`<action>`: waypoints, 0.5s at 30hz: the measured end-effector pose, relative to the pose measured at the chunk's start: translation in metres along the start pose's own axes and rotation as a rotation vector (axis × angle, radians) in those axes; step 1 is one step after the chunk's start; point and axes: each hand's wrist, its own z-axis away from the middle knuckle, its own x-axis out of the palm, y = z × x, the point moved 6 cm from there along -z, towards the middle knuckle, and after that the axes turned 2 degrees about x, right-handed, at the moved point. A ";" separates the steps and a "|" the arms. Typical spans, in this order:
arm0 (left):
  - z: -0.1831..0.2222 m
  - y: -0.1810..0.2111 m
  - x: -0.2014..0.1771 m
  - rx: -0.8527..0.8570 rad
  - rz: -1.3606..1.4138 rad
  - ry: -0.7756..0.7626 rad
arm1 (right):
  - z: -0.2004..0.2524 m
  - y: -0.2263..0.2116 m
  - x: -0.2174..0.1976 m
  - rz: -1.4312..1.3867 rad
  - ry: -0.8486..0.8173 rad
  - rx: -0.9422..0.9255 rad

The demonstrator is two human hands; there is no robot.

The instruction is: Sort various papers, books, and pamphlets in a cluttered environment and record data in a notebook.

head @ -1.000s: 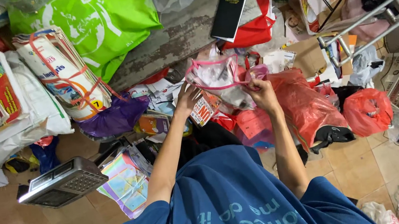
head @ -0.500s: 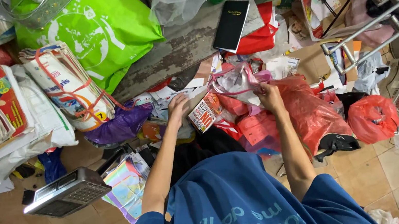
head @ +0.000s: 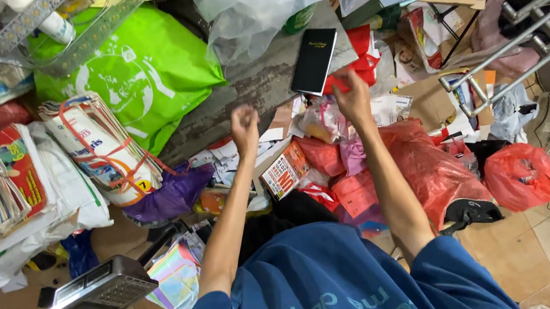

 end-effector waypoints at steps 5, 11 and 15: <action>-0.084 0.091 0.064 -0.356 0.456 0.115 | -0.094 -0.050 0.020 -0.020 0.100 -0.291; -0.142 0.122 0.089 -0.294 0.657 0.041 | -0.164 -0.106 0.019 -0.110 0.245 -0.378; -0.144 0.150 0.103 -0.104 0.646 -0.161 | -0.194 -0.128 0.032 0.101 0.233 -0.528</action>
